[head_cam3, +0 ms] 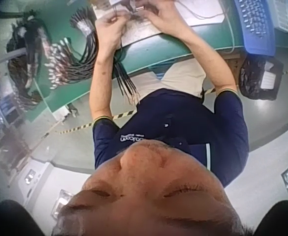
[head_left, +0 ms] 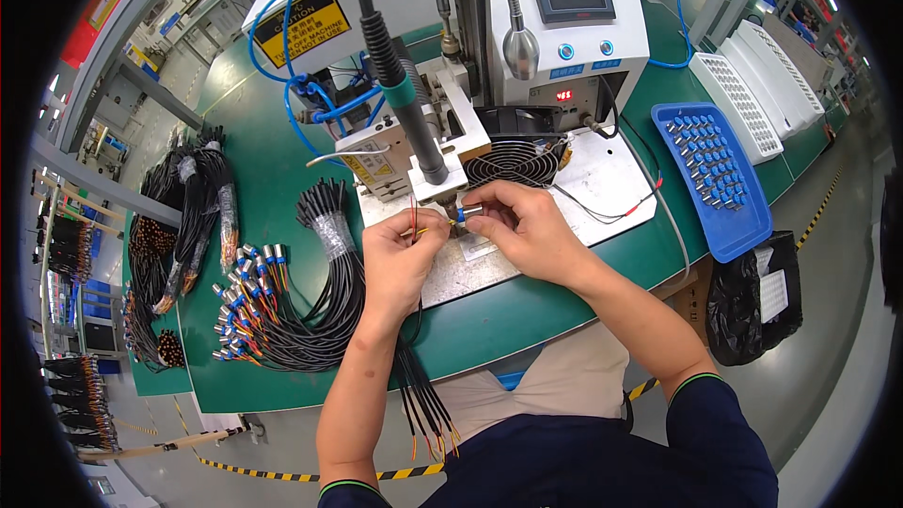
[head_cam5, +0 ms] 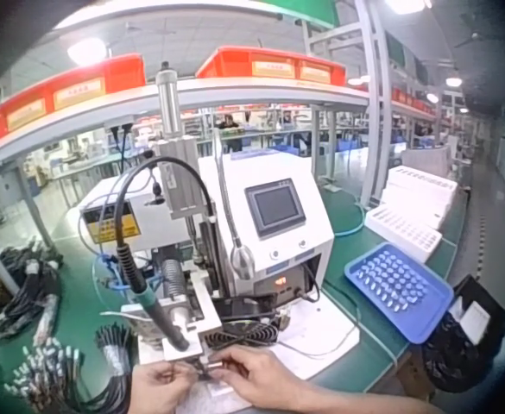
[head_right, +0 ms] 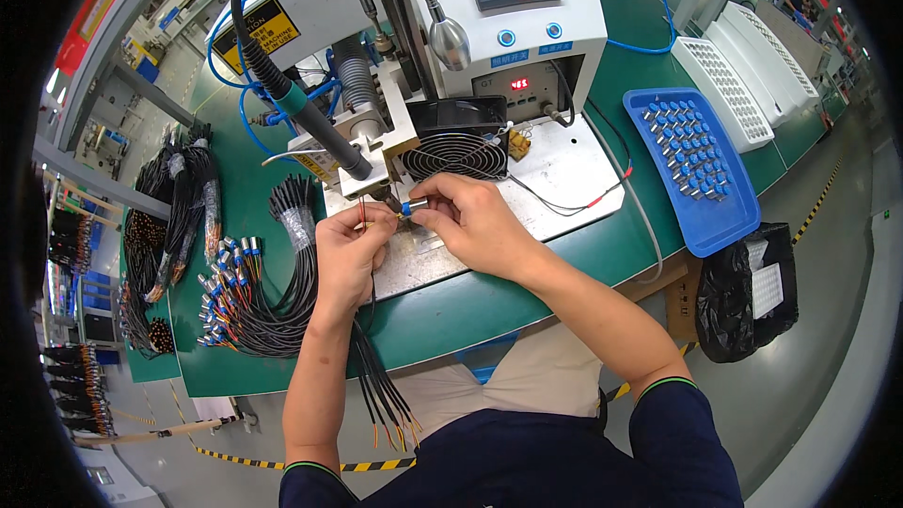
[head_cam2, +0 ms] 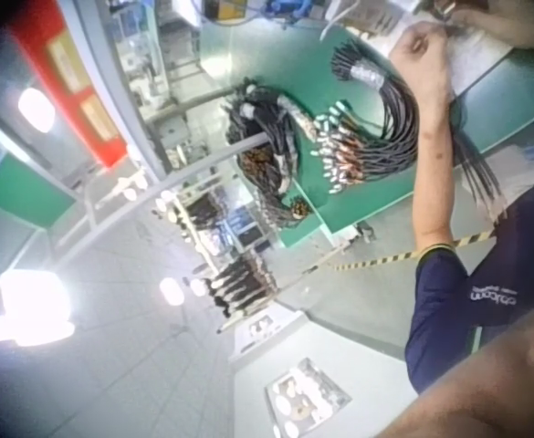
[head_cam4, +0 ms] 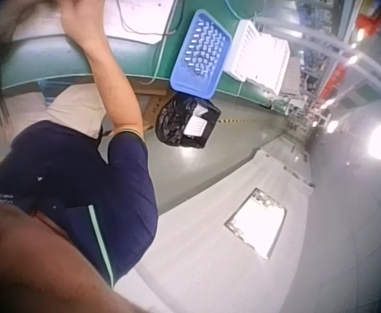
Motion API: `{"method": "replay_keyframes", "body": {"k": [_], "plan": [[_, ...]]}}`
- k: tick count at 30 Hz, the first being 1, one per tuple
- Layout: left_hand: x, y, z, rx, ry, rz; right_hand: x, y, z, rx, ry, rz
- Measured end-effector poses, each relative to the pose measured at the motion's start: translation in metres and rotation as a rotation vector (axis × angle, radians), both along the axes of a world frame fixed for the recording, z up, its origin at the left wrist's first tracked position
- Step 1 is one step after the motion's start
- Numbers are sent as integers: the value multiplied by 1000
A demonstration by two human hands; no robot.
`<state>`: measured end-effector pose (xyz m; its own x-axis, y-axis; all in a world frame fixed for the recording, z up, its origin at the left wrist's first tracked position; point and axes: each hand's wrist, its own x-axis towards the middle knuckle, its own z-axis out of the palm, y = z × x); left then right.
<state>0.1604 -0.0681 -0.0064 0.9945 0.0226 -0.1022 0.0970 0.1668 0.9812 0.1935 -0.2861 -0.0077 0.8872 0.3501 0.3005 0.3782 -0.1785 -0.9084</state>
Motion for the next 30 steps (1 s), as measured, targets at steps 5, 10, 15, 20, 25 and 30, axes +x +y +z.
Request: {"method": "replay_keyframes", "body": {"k": [5,10,15,20,25,30], "plan": [[0,2,-1,16,8,-11,-1,0,1,-4,7,-1],[0,2,-1,11,7,-16,0,1,1,-4,1,-4],[0,0,0,0,3,-2,0,0,2,-3,19,-3],[0,1,-1,-16,6,-4,0,1,1,-3,7,-6],[0,1,-2,-13,16,-7,0,1,0,0,6,-9],[-1,1,-1,-13,7,-5,-1,1,1,-6,10,-10]]}}
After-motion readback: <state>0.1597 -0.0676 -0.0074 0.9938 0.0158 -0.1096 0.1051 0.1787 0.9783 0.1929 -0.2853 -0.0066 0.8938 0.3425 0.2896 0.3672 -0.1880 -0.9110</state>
